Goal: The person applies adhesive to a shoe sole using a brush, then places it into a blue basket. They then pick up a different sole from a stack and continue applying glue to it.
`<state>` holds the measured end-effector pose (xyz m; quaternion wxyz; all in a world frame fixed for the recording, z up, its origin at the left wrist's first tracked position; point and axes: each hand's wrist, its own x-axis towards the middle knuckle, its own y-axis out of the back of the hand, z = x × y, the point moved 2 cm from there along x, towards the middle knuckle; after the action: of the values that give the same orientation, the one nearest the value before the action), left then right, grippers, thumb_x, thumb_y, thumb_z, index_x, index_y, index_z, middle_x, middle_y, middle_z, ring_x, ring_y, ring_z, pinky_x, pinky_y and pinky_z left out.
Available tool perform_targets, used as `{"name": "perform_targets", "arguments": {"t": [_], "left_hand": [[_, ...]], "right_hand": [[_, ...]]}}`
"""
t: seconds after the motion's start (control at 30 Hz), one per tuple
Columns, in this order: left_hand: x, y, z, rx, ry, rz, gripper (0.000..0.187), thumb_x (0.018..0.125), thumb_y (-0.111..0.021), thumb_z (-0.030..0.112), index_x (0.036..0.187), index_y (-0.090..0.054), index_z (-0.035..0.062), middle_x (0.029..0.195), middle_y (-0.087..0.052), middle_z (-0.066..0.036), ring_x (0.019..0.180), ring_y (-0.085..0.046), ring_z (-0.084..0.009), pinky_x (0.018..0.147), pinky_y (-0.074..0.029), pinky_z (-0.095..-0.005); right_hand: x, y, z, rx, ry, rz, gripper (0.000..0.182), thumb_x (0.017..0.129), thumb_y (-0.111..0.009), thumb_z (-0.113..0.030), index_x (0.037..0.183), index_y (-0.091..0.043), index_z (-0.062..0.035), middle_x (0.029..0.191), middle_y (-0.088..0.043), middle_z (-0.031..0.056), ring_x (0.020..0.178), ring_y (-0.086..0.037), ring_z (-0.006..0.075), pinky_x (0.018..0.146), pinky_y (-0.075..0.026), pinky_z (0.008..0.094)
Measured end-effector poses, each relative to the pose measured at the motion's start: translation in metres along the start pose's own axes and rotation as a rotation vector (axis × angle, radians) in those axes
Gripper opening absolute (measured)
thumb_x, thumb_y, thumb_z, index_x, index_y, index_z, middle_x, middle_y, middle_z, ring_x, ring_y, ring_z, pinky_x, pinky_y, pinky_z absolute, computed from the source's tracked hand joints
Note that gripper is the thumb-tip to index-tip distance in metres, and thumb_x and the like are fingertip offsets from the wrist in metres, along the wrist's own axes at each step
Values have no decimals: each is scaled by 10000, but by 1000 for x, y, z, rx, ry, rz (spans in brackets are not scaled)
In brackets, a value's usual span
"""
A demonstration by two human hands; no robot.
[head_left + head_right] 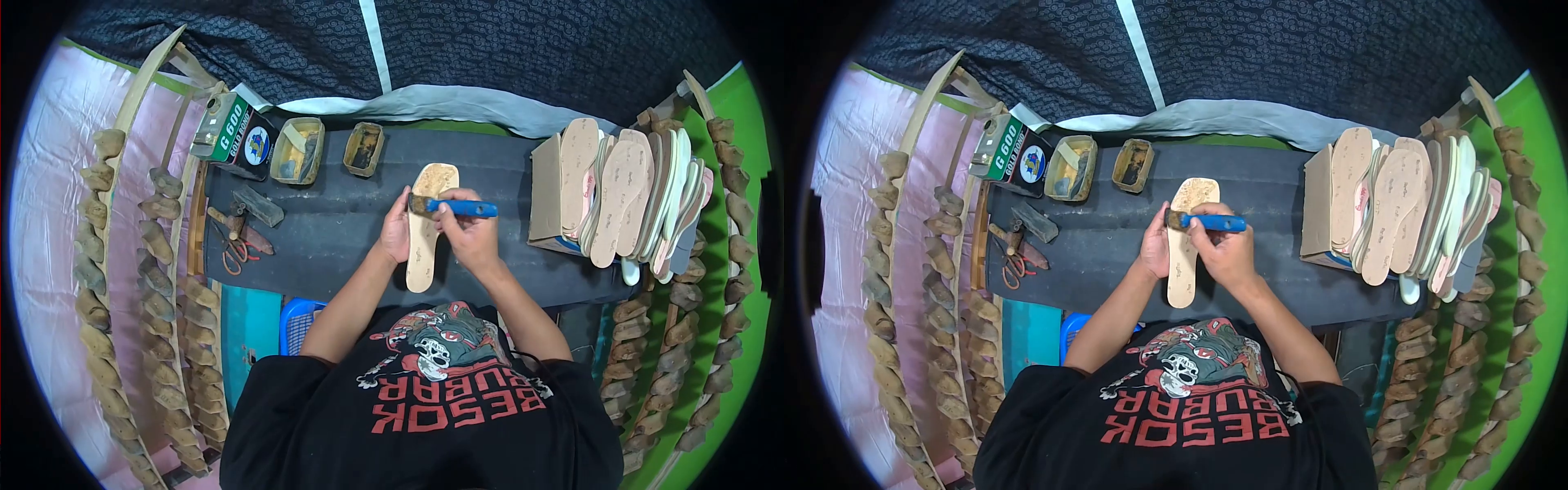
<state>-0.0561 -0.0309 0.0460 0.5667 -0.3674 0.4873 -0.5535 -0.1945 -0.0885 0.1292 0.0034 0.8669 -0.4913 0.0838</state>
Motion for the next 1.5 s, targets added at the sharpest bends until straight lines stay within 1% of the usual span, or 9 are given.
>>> {"name": "perform_targets", "arguments": {"t": [0.33, 0.67, 0.83, 0.97, 1.07, 1.17, 1.37, 1.47, 1.5], "left_hand": [[-8, 1, -2, -87, -50, -9, 675, 1070, -358, 558, 1555, -430, 94, 1551, -494, -173, 1297, -593, -364, 1050, -508, -562], [-4, 6, -27, -226, 21, -127, 610, 1073, -364, 554, 1392, -595, 89, 1210, -703, -110, 1070, -690, -286, 964, -562, -425], [-10, -8, -14, -102, 14, 13, 638, 1070, -369, 559, 1470, -538, 92, 1374, -650, -151, 1184, -665, -332, 1007, -551, -490], [-13, -12, -11, -33, -38, 172, 641, 1054, -413, 572, 1428, -572, 77, 1309, -683, -138, 1074, -708, -315, 965, -575, -515], [-11, -16, -13, 6, -32, 180, 646, 1054, -410, 576, 1432, -568, 77, 1307, -685, -137, 1072, -709, -314, 964, -576, -504], [-4, 2, -18, -96, 63, -58, 666, 1069, -352, 580, 1505, -497, 97, 1441, -599, -169, 1234, -632, -362, 1031, -521, -563], [-1, 2, -20, -47, 38, 31, 653, 1071, -354, 571, 1499, -503, 101, 1436, -602, -174, 1250, -621, -375, 1049, -500, -574], [-3, -4, -16, -85, 25, 55, 646, 1074, -355, 565, 1509, -496, 108, 1446, -593, -176, 1256, -617, -384, 1057, -488, -587], [-4, -8, -17, -117, 32, 54, 650, 1076, -344, 561, 1516, -490, 104, 1468, -573, -186, 1264, -608, -399, 1053, -487, -593]], "right_hand": [[-2, 32, -4, 12, -83, 118, 76, 965, -651, -6, 1029, -659, 35, 772, -691, 48, 658, -636, 64, 588, -529, 227], [-6, 0, 0, 90, -68, 60, 87, 981, -651, -18, 1055, -643, 28, 827, -699, 65, 674, -666, 80, 591, -556, 235], [-18, 25, 10, 77, -93, 102, 99, 1009, -624, -43, 1090, -620, 13, 835, -695, 96, 676, -681, 120, 596, -573, 258], [-23, 45, 8, 26, -127, 164, 98, 981, -654, -30, 1051, -644, 39, 800, -699, 71, 664, -660, 76, 588, -559, 233], [-22, 44, 4, 36, -90, 186, 98, 978, -657, -28, 1052, -647, 35, 801, -694, 66, 658, -658, 75, 577, -555, 234], [-18, 35, 0, 72, -64, 164, 104, 1001, -623, -24, 1090, -620, 29, 832, -691, 95, 676, -674, 116, 607, -577, 255], [-21, 46, 4, 6, -25, 242, 79, 964, -673, -22, 1024, -660, 27, 754, -678, 27, 629, -638, 58, 550, -514, 219], [-22, 63, 2, -73, -77, 227, 97, 999, -628, -25, 1079, -620, 30, 836, -684, 83, 675, -667, 107, 607, -570, 242], [-21, 63, 1, -9, -28, 299, 77, 961, -677, -24, 1023, -662, 19, 757, -680, 41, 621, -628, 57, 550, -510, 221]]}}
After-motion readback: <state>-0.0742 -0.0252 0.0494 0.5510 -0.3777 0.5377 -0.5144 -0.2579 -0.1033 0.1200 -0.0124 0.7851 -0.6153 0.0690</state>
